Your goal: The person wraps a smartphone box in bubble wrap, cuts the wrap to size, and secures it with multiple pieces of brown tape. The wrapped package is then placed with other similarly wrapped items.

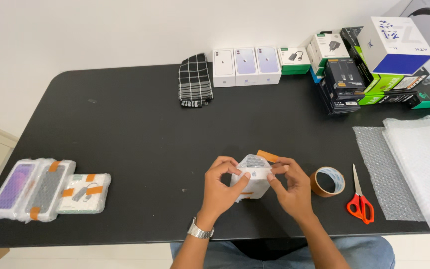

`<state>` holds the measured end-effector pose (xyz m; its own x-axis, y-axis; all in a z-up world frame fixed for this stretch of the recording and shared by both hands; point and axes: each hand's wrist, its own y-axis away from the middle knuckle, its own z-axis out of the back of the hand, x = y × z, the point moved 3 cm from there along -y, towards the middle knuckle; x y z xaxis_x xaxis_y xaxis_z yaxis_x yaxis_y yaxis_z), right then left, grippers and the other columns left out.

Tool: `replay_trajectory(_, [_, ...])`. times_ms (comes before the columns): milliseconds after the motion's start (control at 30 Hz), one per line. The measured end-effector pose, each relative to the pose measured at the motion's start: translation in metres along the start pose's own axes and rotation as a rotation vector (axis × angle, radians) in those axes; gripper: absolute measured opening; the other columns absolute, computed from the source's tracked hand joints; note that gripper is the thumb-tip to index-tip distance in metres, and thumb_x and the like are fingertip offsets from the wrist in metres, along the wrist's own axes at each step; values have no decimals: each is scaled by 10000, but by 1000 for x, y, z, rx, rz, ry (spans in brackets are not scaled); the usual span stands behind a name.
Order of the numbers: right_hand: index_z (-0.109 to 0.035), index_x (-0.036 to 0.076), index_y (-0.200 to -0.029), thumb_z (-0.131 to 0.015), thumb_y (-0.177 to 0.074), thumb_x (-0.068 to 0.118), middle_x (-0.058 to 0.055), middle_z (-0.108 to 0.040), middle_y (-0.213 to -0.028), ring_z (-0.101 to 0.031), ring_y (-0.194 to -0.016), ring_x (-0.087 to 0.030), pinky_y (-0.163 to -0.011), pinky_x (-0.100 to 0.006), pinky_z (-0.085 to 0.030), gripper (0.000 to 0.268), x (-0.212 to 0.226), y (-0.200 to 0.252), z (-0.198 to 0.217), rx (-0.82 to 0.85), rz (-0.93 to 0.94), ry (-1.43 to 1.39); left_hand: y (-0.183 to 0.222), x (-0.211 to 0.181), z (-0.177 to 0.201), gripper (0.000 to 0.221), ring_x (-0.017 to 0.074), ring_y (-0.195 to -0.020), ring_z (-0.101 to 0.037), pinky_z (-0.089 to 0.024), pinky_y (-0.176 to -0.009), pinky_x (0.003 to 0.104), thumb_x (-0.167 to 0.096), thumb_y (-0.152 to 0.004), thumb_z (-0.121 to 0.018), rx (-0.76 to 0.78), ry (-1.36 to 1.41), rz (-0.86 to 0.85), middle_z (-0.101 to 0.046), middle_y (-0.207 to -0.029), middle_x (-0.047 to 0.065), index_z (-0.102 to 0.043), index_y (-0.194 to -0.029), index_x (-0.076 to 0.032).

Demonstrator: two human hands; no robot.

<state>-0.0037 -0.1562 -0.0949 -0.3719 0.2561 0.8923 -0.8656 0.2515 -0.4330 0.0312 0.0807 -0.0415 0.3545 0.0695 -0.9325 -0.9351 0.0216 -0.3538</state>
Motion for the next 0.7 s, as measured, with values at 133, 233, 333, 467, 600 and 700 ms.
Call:
replay_trajectory(133, [-862,-46,-1007,-937,-944,29,-276,-800,-1231,-814,-1085,-334,-1005,-549,-659,124,1,-7,3,32,-128,-31,-8,-5,2,228,249,-913,-767,-619,-884,420,-135,-844,-1017,111,-26,103,-802,-1000,132,-814,-892,-43])
replay_trajectory(233, [-879,-44,-1025,-980,-917,48,-244,-822,-1207,-802,-1040,-279,-977,-514,-664,174,11,-13,0,50,-237,-48,-10,-4,6,314,226,-930,-736,-609,-899,404,-149,-854,-1012,138,20,165,-787,-983,116,-759,-1007,-45])
replay_trajectory(333, [-848,-44,-1119,-1002,-872,20,-195,-815,-1188,-803,-1029,-264,-950,-457,-673,298,12,-16,-4,43,-339,-119,-15,7,8,515,218,-975,-715,-596,-943,391,-140,-848,-1008,174,63,224,-772,-987,105,-693,-1240,-27])
replay_trajectory(467, [-749,-8,-1424,-955,-835,-40,-159,-758,-1313,-758,-1085,-265,-935,-423,-654,625,18,-27,-4,80,-470,-203,-18,25,2,683,158,-1007,-737,-586,-957,318,-62,-867,-958,299,157,326,-812,-1008,63,-769,-1523,-32])
replay_trajectory(600, [-836,-19,-1419,-866,-898,-67,-170,-769,-1188,-736,-1036,-260,-916,-408,-636,524,39,-33,-13,199,-535,-195,-17,15,-4,459,117,-1073,-674,-573,-974,299,-46,-899,-910,349,247,395,-833,-1093,43,-896,-1357,-60])
replay_trajectory(700, [-932,7,-1240,-849,-905,-80,-141,-843,-1258,-691,-1032,-182,-955,-410,-625,356,37,-34,-15,222,-530,-182,-15,40,-5,397,99,-1025,-662,-571,-914,291,-16,-909,-910,326,277,416,-783,-1056,48,-923,-1302,-69])
